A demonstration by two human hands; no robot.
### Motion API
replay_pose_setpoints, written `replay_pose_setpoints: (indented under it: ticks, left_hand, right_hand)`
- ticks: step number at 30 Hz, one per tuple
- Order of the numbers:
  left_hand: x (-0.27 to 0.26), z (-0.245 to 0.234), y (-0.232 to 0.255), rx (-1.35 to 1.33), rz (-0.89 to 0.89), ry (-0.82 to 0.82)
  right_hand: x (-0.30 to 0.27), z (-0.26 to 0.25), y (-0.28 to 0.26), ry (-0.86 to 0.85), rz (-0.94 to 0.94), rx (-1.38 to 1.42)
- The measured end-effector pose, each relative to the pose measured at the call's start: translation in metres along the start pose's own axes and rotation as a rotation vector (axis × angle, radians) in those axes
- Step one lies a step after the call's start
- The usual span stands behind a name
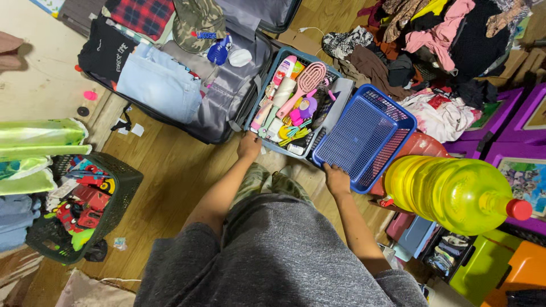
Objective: The person picks up various items including clothing and accessories from the floor and small bins, then places them into a suitcase and a blue plastic basket.
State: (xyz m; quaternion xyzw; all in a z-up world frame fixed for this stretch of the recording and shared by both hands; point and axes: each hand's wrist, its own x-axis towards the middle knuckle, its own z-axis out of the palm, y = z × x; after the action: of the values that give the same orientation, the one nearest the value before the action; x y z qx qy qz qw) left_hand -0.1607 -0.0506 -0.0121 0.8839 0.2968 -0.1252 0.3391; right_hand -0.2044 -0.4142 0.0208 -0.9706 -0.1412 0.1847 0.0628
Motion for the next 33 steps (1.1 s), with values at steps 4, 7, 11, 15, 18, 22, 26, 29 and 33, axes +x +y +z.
replay_pose_setpoints:
  ticks: [4,7,11,15,18,22,26,29,33]
  left_hand:
    - [0.0,-0.006,-0.002,-0.032,0.021,0.053]
    - [-0.002,-0.01,-0.002,-0.004,0.067,0.036]
    - [-0.011,-0.012,-0.007,0.042,0.151,0.055]
    - [-0.013,-0.016,-0.012,0.08,0.206,0.026]
    - [-0.015,-0.026,-0.011,0.171,0.146,-0.056]
    - [-0.012,-0.034,-0.015,0.212,0.162,-0.09]
    - [-0.013,-0.028,-0.027,0.203,0.392,0.106]
    - [-0.02,-0.032,-0.026,0.144,0.386,0.12]
    - [-0.033,-0.05,-0.021,0.042,0.423,0.137]
  right_hand:
    - [-0.004,0.001,-0.002,-0.018,0.013,-0.024]
    - [-0.007,0.004,-0.002,0.006,0.023,0.003]
    - [-0.011,0.012,-0.005,0.036,0.078,0.03]
    - [-0.015,0.018,-0.002,-0.016,0.13,0.022]
    - [-0.019,0.022,0.001,-0.029,0.153,0.022]
    - [-0.023,0.023,0.001,-0.006,0.17,0.071]
    - [-0.028,0.006,-0.01,0.224,0.133,0.054]
    - [-0.033,-0.016,-0.022,0.295,0.164,0.142]
    - [-0.036,-0.042,-0.037,0.38,0.177,0.209]
